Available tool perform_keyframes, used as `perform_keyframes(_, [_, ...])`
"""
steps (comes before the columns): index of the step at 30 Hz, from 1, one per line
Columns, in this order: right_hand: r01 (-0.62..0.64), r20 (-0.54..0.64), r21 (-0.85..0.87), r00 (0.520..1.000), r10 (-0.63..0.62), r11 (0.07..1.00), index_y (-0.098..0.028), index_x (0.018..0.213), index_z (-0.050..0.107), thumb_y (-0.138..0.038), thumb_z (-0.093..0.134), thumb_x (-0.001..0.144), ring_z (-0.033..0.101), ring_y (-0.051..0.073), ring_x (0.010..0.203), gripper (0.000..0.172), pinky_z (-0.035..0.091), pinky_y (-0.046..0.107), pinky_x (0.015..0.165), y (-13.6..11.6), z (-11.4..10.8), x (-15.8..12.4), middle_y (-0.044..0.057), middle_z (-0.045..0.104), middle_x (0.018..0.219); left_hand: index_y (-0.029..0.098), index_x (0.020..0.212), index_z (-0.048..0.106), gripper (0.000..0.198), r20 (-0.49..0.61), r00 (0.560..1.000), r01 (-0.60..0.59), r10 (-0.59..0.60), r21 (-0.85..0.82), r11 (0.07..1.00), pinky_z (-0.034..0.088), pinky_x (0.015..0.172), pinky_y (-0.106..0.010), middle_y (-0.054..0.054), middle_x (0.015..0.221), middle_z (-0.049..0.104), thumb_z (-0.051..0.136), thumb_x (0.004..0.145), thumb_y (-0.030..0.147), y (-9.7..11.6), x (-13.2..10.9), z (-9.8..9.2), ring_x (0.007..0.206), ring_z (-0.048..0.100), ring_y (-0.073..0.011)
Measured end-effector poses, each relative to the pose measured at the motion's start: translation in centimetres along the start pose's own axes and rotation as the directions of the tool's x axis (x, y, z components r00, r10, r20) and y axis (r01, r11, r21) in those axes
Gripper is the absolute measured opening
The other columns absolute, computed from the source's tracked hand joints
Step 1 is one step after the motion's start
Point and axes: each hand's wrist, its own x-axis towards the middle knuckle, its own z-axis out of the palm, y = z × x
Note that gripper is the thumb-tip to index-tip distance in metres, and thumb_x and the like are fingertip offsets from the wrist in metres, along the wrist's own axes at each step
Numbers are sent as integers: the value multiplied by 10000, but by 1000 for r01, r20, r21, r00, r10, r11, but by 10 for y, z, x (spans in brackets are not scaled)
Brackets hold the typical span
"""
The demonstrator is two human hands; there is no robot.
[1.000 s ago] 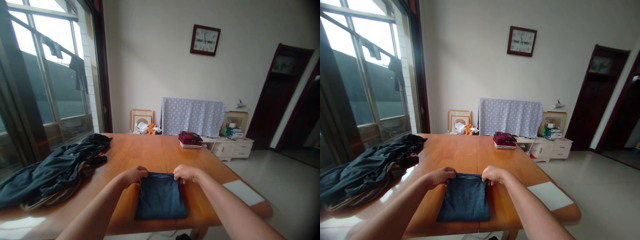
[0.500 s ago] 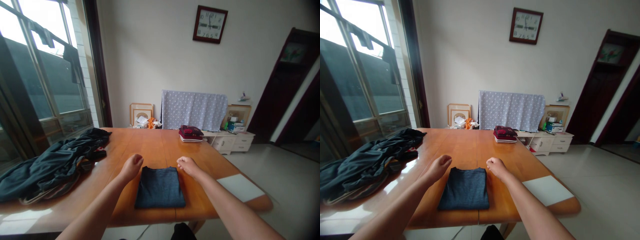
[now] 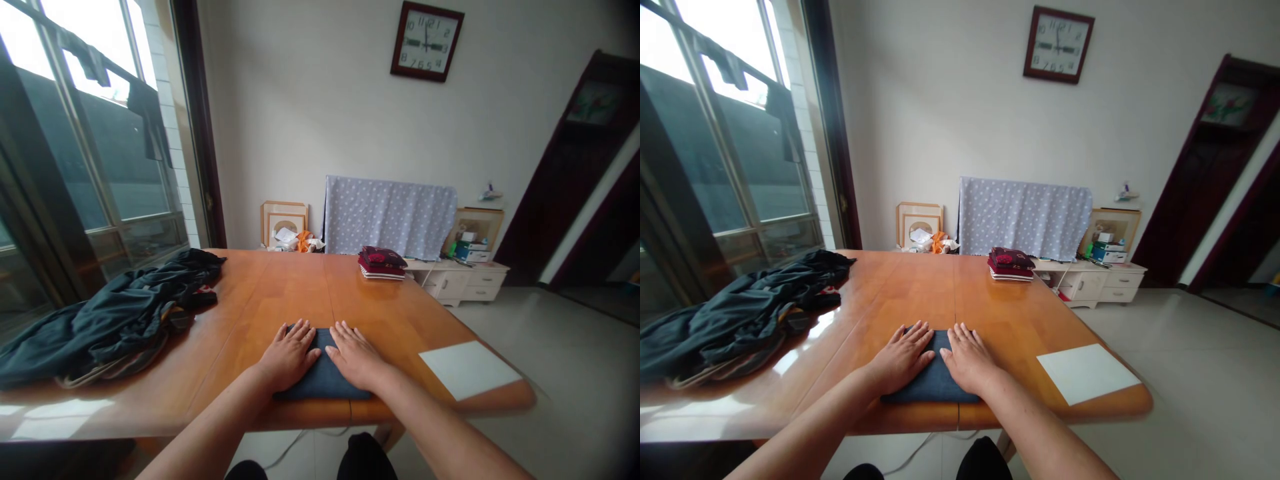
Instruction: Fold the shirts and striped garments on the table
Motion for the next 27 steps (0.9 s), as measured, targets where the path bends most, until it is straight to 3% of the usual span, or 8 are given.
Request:
perform_keyframes(5, [-50,65,21,997,49,999,-143,1613,192,-545,246,1028,81,258,1555,712,85,495,1240,8,9,0,121,172,1665,250,1567,352,705,30,998,60,-61,30,998,101,1224,-585,-98,1652,259,234,1000,651,-2,-1,4,1545,152,-304])
perform_keyframes(11, [-45,67,176,997,33,983,-131,1595,265,-573,281,1016,95,250,1553,728,100,455,1253,16,4,5,128,194,1661,261,1563,356,693,65,995,72,-70,-32,997,91,1209,-610,-104,1654,254,263,996,649,-1,0,1,1547,146,-300])
perform_keyframes(13, [-58,-3,292,998,62,955,-119,1569,334,-573,287,1015,144,240,1546,718,151,421,1250,24,-2,5,139,245,1647,273,1555,365,662,44,995,98,-95,-89,991,99,1212,-593,-99,1652,267,281,1002,627,-7,1,-3,1546,160,-285])
perform_keyframes(15, [-79,-116,398,984,135,914,-110,1523,420,-568,298,1013,250,236,1519,697,220,398,1235,35,-9,2,154,343,1607,258,1534,397,620,-44,985,157,-167,-174,972,167,1215,-529,-103,1626,337,283,1016,580,-17,-2,-8,1527,236,-261])
perform_keyframes(18, [-106,-215,488,947,237,866,-125,1408,557,-553,354,1000,468,240,1399,626,353,381,1171,51,-14,-11,155,538,1475,192,1436,500,548,-181,930,259,-320,-294,920,356,1120,-402,-146,1468,553,323,1018,499,-30,-16,-19,1375,493,-249])
perform_keyframes(20, [-124,-235,498,933,271,858,-146,1335,610,-530,400,986,550,245,1319,559,416,379,1120,58,-12,-23,142,613,1393,191,1353,552,470,-208,884,336,-418,-338,879,430,1009,-366,-142,1299,677,372,1002,445,-32,-31,-27,1211,620,-249])
perform_keyframes(23, [-138,-265,490,917,298,861,-174,1262,638,-488,440,967,607,256,1237,474,477,377,1048,60,-1,-41,134,661,1318,228,1278,576,379,-185,833,434,-521,-365,824,439,919,-364,-83,1084,759,408,970,372,-20,-57,-33,1057,679,-242])
perform_keyframes(27, [-132,-327,494,887,325,859,-205,1230,637,-457,450,950,658,252,1119,420,517,371,962,46,15,-58,116,701,1219,249,1267,555,378,-160,827,467,-539,-339,817,374,957,-413,-28,927,764,461,919,362,6,-77,-29,990,686,-241])
